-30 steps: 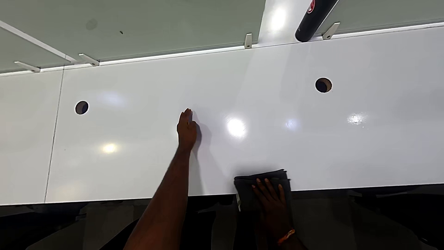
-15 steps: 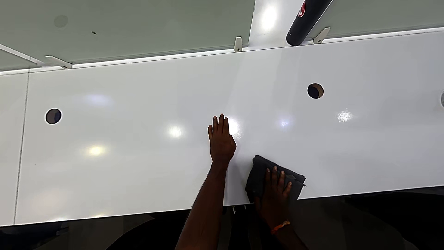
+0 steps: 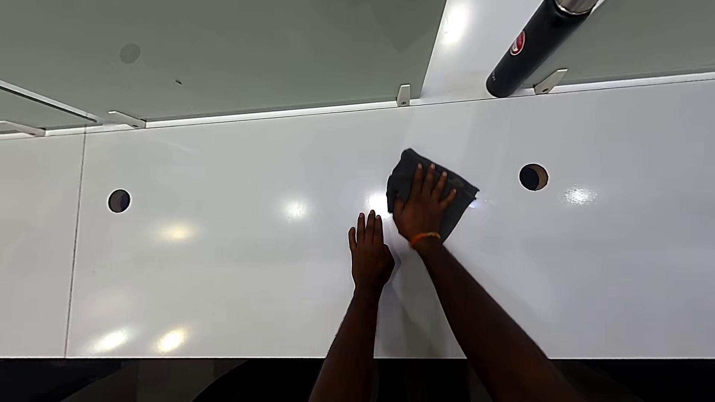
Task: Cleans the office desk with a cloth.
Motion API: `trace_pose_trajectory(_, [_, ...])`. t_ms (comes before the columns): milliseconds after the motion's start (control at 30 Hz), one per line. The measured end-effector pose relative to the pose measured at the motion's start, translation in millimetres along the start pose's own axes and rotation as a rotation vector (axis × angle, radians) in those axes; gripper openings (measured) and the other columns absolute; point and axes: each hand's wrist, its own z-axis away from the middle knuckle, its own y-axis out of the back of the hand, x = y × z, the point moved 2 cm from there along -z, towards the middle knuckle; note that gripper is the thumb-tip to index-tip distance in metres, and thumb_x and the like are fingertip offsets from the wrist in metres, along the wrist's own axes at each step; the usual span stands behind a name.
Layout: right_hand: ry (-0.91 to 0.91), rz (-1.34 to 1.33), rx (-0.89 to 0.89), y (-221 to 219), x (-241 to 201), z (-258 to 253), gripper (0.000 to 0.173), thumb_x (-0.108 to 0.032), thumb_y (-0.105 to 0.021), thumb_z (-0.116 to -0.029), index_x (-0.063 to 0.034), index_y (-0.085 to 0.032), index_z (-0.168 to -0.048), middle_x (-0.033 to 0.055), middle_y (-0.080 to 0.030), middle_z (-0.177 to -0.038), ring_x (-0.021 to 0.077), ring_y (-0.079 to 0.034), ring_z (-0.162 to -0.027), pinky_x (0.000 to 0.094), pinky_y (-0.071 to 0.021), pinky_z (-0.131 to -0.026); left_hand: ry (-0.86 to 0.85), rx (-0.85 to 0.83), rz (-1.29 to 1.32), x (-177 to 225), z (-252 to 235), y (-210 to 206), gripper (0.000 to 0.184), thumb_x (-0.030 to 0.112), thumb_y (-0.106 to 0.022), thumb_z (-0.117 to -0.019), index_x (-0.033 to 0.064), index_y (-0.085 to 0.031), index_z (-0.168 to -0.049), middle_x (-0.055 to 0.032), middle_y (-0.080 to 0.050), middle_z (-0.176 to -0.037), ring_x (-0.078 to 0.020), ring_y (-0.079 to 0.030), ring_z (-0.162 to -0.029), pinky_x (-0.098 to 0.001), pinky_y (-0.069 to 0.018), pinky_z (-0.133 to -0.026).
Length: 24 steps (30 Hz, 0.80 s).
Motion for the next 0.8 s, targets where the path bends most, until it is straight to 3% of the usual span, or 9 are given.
trace_pose_trajectory(100, [0.071,-0.03,0.013,3,-16,-50,0.074,-0.043,-0.043,-0.0989,-0.0256,-0.017,-0.166,0.0145,-0.015,-0.172,0.046,-0.009,-0.157,0.0793,-0.0069,-0.114,-0.001,0.008,0.026,-1,0,2,0.06,0.01,-0.042,-0.093,0.0073,-0.045,-0.153,-0.0024,-0.034,-0.166,-0.0255,-0.024,-0.156,-0.056,-0.0221,-0.122])
trace_pose_trajectory(233, [0.15,-0.04,-0.023,6,-29,-91,0.066,-0.039,-0.046,-0.099,-0.0374,-0.028,-0.162,0.0095,-0.017,-0.172,0.0437,-0.008,-0.157,0.0801,-0.0039,-0.114,-0.028,0.042,0.07,-3,0,3,0.059,0.012,-0.042,-0.0924,0.0069,-0.047,-0.151,-0.0035,-0.037,-0.164,-0.0274,-0.026,-0.155,-0.0556,-0.0243,-0.121])
trace_pose_trajectory(433, [0.212,-0.061,-0.039,8,-27,-89,0.063,-0.032,-0.048,-0.0987,-0.0379,-0.034,-0.16,0.0065,-0.021,-0.172,0.0417,-0.009,-0.158,0.0782,-0.0024,-0.115,-0.048,0.091,0.086,-5,0,1,0.059,0.019,-0.036,-0.0935,0.0075,-0.05,-0.149,-0.0047,-0.042,-0.162,-0.0273,-0.029,-0.154,-0.0546,-0.0251,-0.121])
trace_pose_trajectory(600, [0.299,-0.095,-0.014,5,-13,-19,0.068,-0.025,-0.057,-0.0926,-0.0347,-0.039,-0.158,0.0056,-0.025,-0.17,0.0382,-0.013,-0.158,0.0779,-0.0044,-0.116,-0.052,0.128,0.179,-7,2,2,0.061,0.021,-0.033,-0.0945,0.0066,-0.045,-0.152,-0.0056,-0.042,-0.161,-0.0275,-0.029,-0.154,-0.055,-0.0236,-0.121])
trace_pose_trajectory(800, [0.239,-0.083,-0.038,0,9,131,0.072,-0.032,-0.063,-0.0893,-0.0326,-0.041,-0.158,0.0041,-0.024,-0.171,0.0355,-0.013,-0.159,0.0766,-0.0086,-0.117,-0.018,0.239,0.357,-13,3,2,0.06,0.016,-0.032,-0.0941,0.0023,-0.044,-0.151,-0.0128,-0.048,-0.156,-0.0264,-0.039,-0.149,-0.0489,-0.0255,-0.122])
